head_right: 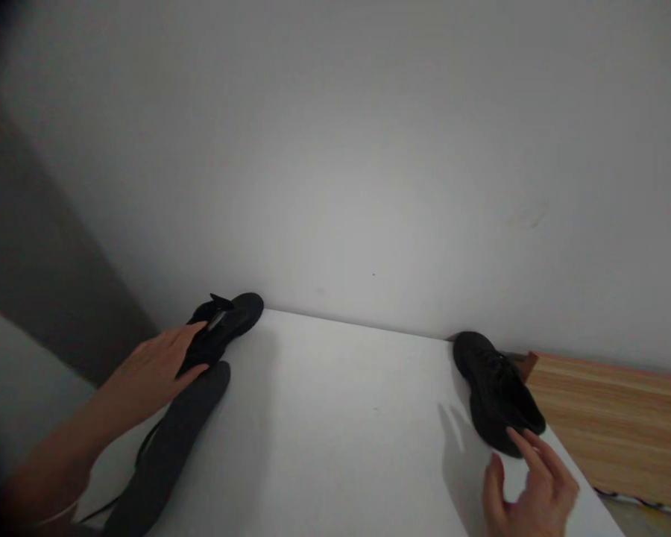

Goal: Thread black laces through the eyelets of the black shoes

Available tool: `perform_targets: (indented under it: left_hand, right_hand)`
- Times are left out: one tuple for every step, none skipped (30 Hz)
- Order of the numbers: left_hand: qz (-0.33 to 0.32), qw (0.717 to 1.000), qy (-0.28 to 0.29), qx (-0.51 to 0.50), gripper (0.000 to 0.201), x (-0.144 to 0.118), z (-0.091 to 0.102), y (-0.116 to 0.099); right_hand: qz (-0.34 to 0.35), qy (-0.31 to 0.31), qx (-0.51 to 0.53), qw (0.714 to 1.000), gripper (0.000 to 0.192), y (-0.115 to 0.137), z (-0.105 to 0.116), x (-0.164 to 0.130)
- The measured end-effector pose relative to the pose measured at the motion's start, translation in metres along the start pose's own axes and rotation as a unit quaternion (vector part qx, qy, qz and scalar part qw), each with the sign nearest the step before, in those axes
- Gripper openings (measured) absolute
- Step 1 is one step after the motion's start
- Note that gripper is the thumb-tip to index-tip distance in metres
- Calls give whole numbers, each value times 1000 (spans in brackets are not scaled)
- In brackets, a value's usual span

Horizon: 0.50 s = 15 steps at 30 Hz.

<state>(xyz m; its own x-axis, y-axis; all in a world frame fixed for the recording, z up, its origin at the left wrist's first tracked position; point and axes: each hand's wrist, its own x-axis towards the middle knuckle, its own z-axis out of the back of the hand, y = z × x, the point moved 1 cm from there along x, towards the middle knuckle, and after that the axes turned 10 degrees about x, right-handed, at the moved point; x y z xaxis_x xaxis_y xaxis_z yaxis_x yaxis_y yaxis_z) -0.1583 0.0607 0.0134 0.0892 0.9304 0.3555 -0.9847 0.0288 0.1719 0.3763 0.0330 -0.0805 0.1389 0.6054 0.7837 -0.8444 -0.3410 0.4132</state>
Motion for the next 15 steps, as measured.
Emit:
perform_targets:
  left_hand:
    - [13, 998, 55, 14, 61, 1, -18, 16]
    - [9, 996, 86, 13, 61, 2, -33, 30]
    - [-3, 995, 97, 10, 56, 3, -43, 41]
    - [-3, 996, 90, 14, 48, 4, -50, 49]
    - [-10, 996, 88, 14, 39, 7, -53, 55]
    - [-15, 997, 77, 13, 31, 10, -53, 57]
    - [-20, 998, 64, 12, 26, 14, -51, 57]
    - [-24, 999, 48, 9, 25, 18, -47, 55]
    - [-27, 999, 28, 7, 27, 21, -42, 52]
    - [-27, 1000, 6, 5, 30, 24, -38, 48]
    - [-27, 999, -16, 5, 34, 26, -33, 42]
    - [-26, 999, -38, 5, 38, 27, -28, 36]
    - [-24, 998, -63, 6, 42, 27, -23, 28]
    - [-23, 996, -88, 5, 46, 25, -16, 19]
    - [-19, 992, -122, 2, 48, 21, -9, 8]
  right_hand:
    - [17, 4, -1, 1000, 40, 5, -1, -2]
    - [32, 10, -2, 999, 35, 8, -2, -3]
    - [40, 19, -2, 999, 32, 8, -2, -4]
    - [38, 28, -1, 999, 30, 6, -3, -4]
    - [30, 36, 2, 999, 29, 3, -4, -5]
    - [13, 44, 7, 999, 28, -1, -4, -5]
    - [-9, 54, 15, 998, 27, -6, -5, -6]
    - [-37, 64, 28, 997, 27, -10, -5, -7]
    - [-65, 69, 42, 995, 27, -14, -6, -8]
    - [-90, 71, 55, 992, 27, -16, -6, -10]
    - [-108, 71, 65, 990, 27, -18, -6, -11]
    - [-118, 70, 71, 988, 27, -19, -6, -11]
    - [-123, 70, 73, 987, 27, -19, -6, -12]
    - [-125, 70, 75, 987, 27, -19, -6, -12]
    - [-126, 72, 78, 986, 27, -19, -7, -12]
